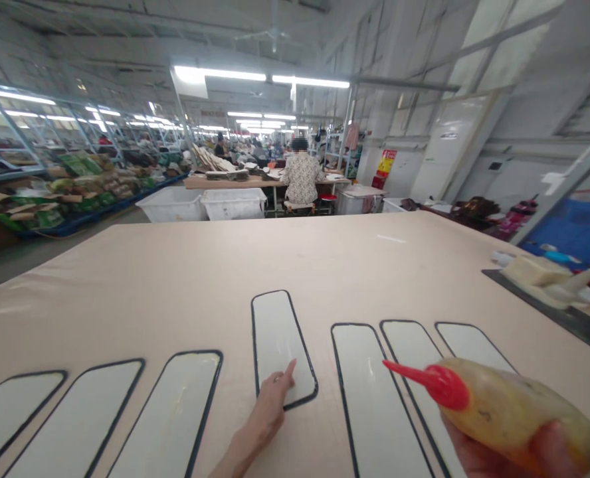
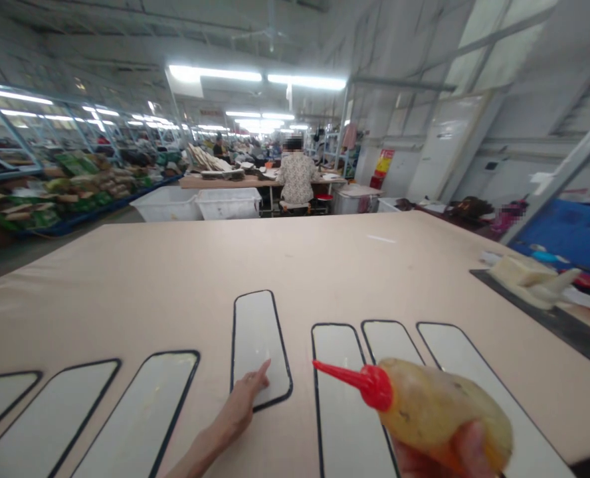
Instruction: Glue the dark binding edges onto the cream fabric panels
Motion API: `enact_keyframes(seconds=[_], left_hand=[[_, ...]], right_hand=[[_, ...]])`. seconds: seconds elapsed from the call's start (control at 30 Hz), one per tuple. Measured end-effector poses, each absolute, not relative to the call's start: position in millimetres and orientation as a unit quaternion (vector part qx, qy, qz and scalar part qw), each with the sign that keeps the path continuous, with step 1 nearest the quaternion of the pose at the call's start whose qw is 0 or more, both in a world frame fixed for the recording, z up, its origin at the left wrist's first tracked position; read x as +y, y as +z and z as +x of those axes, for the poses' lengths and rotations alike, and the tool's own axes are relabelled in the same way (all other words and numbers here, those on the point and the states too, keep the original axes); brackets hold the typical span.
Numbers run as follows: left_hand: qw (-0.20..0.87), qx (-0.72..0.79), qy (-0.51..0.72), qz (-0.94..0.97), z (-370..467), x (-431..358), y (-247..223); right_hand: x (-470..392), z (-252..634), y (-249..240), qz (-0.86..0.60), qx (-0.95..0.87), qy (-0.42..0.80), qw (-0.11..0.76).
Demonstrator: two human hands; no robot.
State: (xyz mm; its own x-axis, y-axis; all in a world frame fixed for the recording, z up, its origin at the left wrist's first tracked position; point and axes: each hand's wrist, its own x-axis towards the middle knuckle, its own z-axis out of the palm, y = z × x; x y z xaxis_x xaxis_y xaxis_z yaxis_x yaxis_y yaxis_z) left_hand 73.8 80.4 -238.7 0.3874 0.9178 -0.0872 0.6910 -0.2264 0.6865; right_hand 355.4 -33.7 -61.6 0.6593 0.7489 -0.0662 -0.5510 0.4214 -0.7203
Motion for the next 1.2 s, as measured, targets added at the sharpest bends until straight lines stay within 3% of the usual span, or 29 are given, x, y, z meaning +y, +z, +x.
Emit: enact_keyframes(seconds=[0.13,0.4,0.73,1.0,1.2], left_hand=[[0.352,0.494,0.19,0.772,72,22,-255],[0.406,0.52,0.154,0.735,78,-39,-269],[0.277,0.537,0.037,0.796,99,-69,-259],[0.278,0.557,-0.094,0.777,117,-65,-241],[0.218,0.534,-0.088,0.812,116,-69,-225]], right_hand=[[-46,331,-26,-0.438,0.026,0.403,0.803],[-67,333,-13,-0.398,0.014,0.44,0.805],[-93,355,-6,-0.367,-0.019,0.434,0.822],[-97,365,-5,-0.362,-0.032,0.417,0.833],[-98,371,-6,-0.364,-0.057,0.409,0.835]])
